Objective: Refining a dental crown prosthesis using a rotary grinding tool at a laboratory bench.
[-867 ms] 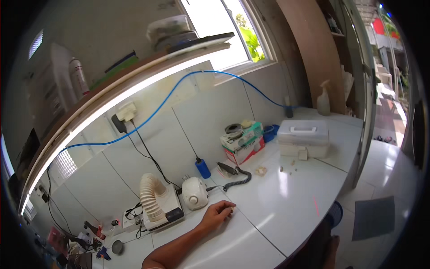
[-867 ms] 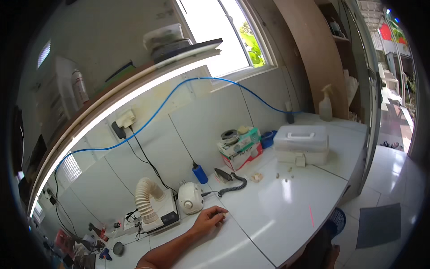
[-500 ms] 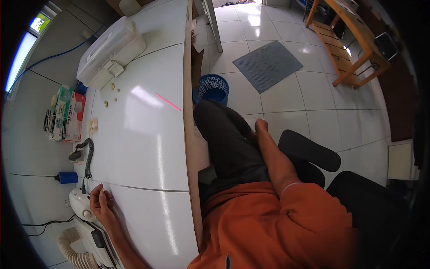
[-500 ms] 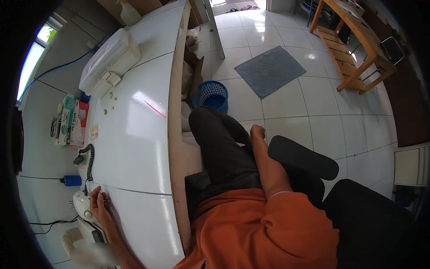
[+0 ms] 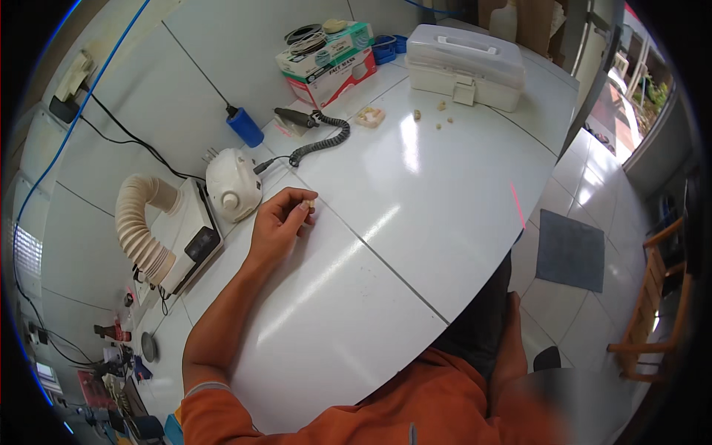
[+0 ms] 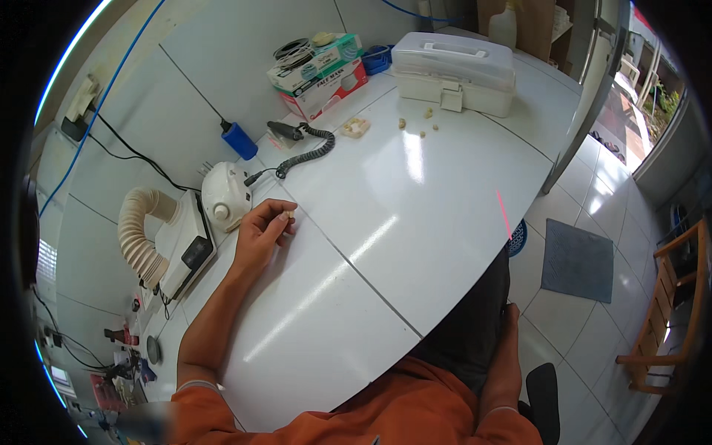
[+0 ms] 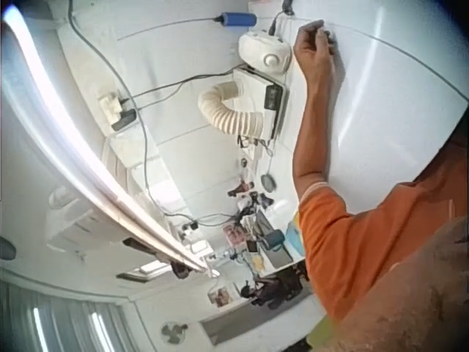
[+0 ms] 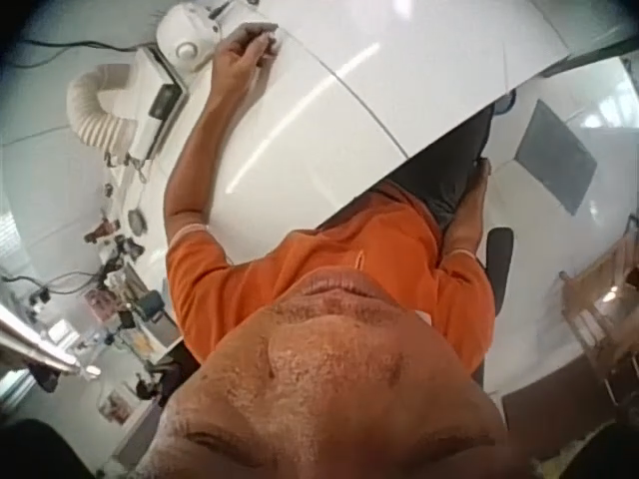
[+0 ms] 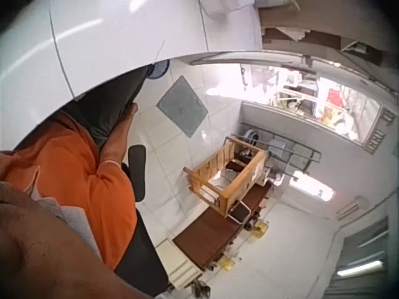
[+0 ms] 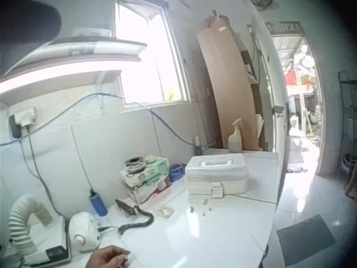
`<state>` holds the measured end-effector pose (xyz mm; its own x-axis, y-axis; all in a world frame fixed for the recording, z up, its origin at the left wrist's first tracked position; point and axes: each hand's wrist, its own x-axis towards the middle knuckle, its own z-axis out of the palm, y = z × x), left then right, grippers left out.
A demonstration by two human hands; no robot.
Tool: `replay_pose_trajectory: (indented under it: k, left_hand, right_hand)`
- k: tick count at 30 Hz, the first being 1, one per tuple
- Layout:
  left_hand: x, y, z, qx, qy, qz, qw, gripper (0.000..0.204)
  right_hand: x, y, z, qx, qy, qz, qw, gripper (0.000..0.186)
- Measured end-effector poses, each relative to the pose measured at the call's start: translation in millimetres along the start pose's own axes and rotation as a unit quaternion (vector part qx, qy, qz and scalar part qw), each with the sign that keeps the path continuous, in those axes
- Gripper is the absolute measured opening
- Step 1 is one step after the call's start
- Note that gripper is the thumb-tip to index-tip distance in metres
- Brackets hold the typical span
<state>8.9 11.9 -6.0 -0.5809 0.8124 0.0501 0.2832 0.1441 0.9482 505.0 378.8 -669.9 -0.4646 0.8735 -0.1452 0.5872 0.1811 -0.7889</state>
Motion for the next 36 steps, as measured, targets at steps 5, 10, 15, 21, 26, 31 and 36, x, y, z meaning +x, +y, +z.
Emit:
replay_pose_trajectory:
  k: [5,10,15,21,26,31,36]
  left_hand:
    - [-8.6,5.7,-9.3,-0.025,-0.024,0.004,0.999,0.022]
    - [-2.5,-4.4,1.3,-0.025,-0.021,-0.013,0.999,0.023]
    - [-5.5,1.5,-7.0,-0.022,-0.012,0.001,1.0,0.019]
    - [-0.3,-4.2,-2.6,-0.023,-0.017,0.011,1.0,0.019]
    - [-5.1,-2.2,-4.4,-0.025,-0.012,0.001,1.0,0.019]
    - [-2.9,-0.5,-1.2,-0.019,-0.013,0.004,1.0,0.019]
    - [-5.0,-1.2,-3.7,-0.029,-0.004,0.002,1.0,0.018]
  right_hand:
    - [-0.5,-42.4,-0.6,0.072,-0.021,0.029,0.997,0.023]
    - [-62.1,-98.6,-31.2,0.12,0.063,0.141,0.981,0.018]
    - [-107.4,-153.7,-83.7,0.191,0.195,0.233,0.933,0.013]
    - [-120.0,-218.3,-99.8,0.296,0.237,0.295,0.877,0.01]
    - [-121.7,-254.8,-129.1,0.377,0.254,0.329,0.828,0.011]
    - [-140.3,-456.2,-216.3,0.333,0.38,-0.087,0.858,0.013]
    - [-162.9,-586.6,-245.4,-0.028,0.215,-0.363,0.906,0.024]
